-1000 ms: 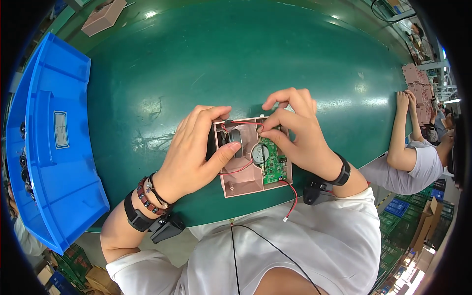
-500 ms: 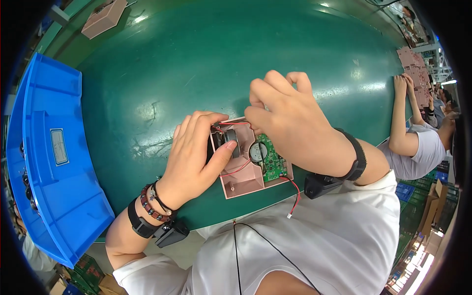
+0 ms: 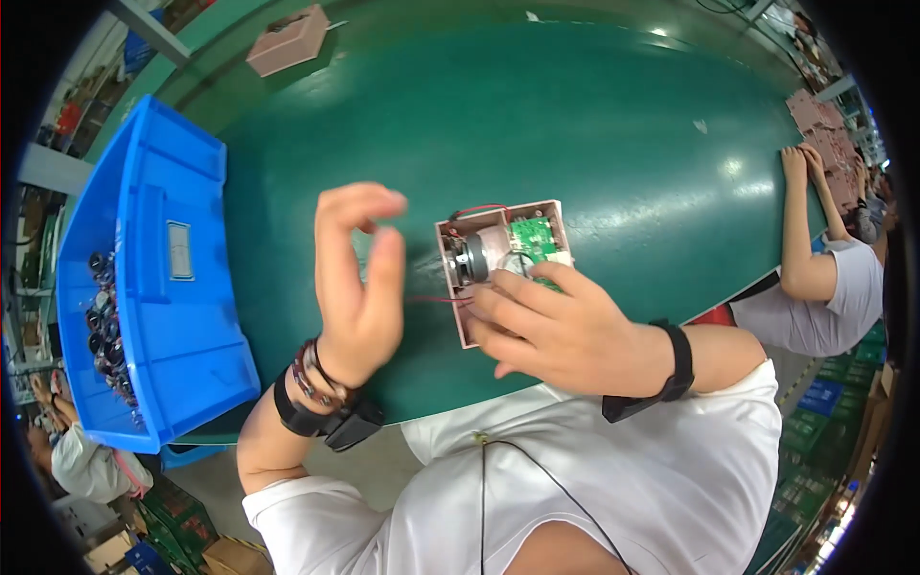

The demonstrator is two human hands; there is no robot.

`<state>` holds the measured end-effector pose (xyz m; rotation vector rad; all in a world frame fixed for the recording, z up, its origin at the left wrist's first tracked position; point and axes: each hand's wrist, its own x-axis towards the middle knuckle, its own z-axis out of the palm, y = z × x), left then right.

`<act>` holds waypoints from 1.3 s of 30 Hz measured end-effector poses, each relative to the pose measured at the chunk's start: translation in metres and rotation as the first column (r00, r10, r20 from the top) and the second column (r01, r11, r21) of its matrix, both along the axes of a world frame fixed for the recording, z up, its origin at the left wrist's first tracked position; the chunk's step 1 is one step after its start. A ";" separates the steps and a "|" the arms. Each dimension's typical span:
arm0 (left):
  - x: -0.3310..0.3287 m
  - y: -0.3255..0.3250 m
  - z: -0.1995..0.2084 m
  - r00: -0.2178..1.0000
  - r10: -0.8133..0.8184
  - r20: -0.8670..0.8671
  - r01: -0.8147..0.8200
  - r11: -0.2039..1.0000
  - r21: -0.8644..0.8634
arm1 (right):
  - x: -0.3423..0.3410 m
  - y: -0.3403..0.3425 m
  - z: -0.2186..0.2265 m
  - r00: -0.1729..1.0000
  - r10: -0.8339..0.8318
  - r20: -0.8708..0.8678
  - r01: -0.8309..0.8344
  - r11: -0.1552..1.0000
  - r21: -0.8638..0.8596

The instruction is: The person picks up a speaker from a blue bin, places it into a pink housing, and connects the wires to a circuit board. They then place the housing on the conveyor belt, organize the speakers in the bin, and repeat the process.

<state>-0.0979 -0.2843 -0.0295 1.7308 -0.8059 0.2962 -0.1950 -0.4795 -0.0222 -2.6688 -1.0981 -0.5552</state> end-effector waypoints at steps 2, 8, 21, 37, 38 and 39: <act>-0.016 0.002 0.037 0.928 -0.143 0.343 0.090 0.982 0.165 | 0.004 -0.006 -0.008 0.999 -0.042 0.003 0.042 0.998 -0.044; -0.070 0.023 0.106 0.844 -0.003 0.537 -0.071 0.990 0.119 | 0.048 -0.076 -0.001 0.918 -0.395 0.024 0.383 0.870 -0.312; -0.021 0.037 0.124 0.161 0.093 0.983 -0.323 0.946 -0.036 | 0.321 -0.030 -0.023 0.870 -0.362 0.335 0.302 0.928 0.218; 0.014 0.040 0.142 -0.211 -0.118 0.970 0.585 0.780 0.222 | 0.368 0.018 -0.048 0.822 -0.317 0.473 0.160 0.926 0.342; -0.005 0.056 0.135 -0.185 -0.025 0.982 0.326 0.942 0.085 | 0.347 0.038 -0.044 0.844 -0.258 0.470 0.065 0.919 0.389; -0.027 0.074 0.127 -0.203 0.073 0.976 0.032 0.997 -0.068 | 0.322 0.053 -0.039 0.883 -0.188 0.429 -0.006 0.911 0.411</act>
